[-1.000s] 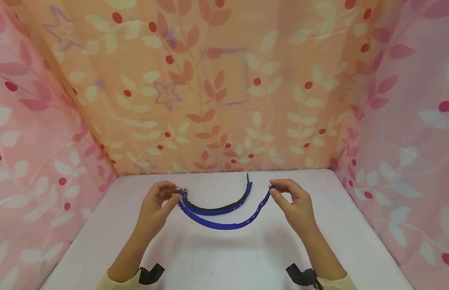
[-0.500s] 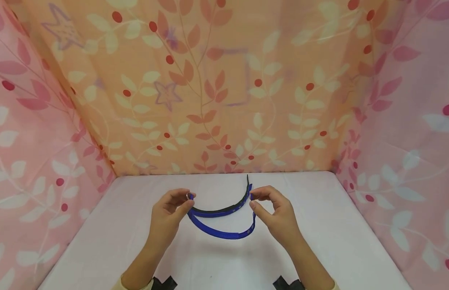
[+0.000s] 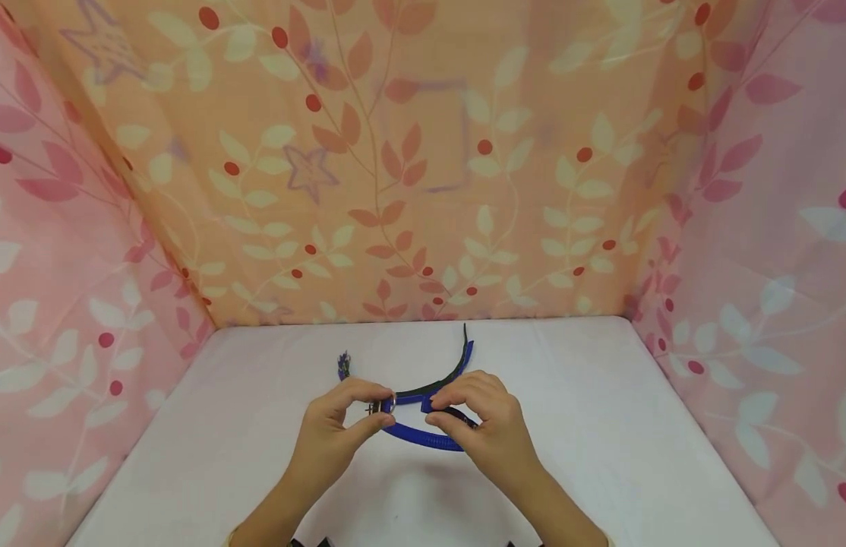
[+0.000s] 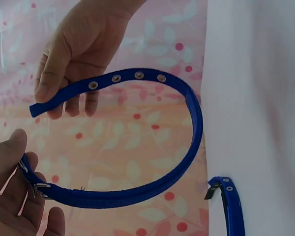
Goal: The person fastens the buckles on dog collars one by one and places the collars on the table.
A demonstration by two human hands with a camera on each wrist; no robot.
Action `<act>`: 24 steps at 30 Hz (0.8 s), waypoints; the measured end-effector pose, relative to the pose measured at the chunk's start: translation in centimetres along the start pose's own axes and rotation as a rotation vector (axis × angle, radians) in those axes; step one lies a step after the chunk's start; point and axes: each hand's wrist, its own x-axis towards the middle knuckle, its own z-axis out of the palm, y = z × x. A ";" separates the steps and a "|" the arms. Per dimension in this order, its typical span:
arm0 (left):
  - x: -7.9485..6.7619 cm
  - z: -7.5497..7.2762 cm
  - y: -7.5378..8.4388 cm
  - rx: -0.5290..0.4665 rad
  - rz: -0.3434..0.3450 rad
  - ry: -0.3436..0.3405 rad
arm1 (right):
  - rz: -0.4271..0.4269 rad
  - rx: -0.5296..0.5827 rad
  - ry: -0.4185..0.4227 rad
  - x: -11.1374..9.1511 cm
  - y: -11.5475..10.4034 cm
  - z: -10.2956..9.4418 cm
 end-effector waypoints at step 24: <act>-0.5 1.1 0.6 -0.076 -0.199 -0.137 | -0.078 0.009 -0.050 -1.7 0.9 1.7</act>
